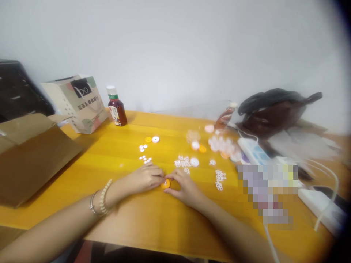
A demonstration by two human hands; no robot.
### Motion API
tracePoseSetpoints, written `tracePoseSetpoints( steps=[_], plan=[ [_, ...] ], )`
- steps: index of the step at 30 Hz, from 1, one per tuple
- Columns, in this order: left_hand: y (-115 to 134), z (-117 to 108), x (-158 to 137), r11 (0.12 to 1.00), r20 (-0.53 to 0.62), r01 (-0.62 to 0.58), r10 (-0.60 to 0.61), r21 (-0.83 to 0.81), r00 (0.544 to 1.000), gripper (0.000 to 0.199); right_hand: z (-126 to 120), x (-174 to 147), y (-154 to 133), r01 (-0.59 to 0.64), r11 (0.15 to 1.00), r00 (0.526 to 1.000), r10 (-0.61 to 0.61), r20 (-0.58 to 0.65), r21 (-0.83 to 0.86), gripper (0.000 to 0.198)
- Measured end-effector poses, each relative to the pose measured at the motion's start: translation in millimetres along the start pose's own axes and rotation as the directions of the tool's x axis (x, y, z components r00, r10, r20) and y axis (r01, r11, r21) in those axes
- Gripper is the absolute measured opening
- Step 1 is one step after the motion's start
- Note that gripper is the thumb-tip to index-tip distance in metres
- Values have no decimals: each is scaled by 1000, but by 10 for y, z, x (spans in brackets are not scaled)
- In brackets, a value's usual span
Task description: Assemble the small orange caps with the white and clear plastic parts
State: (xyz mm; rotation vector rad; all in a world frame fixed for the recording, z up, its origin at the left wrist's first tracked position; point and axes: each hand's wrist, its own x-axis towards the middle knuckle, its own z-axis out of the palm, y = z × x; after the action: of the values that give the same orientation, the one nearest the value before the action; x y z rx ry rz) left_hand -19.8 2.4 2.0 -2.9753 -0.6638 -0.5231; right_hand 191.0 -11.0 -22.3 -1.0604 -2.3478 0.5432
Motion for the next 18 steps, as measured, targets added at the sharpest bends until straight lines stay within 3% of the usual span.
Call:
tracePoseSetpoints(
  steps=[7, 18],
  plan=[
    [-22, 27, -30, 1000, 27, 9, -9, -4, 1000, 23, 9, -8, 19, 6, 1000, 1000, -6, -7, 9, 30],
    [-22, -77, -80, 968, -2, 8, -9, -252, 1000, 27, 4, 0, 18, -13, 999, 1000, 13, 15, 34, 29]
  ],
)
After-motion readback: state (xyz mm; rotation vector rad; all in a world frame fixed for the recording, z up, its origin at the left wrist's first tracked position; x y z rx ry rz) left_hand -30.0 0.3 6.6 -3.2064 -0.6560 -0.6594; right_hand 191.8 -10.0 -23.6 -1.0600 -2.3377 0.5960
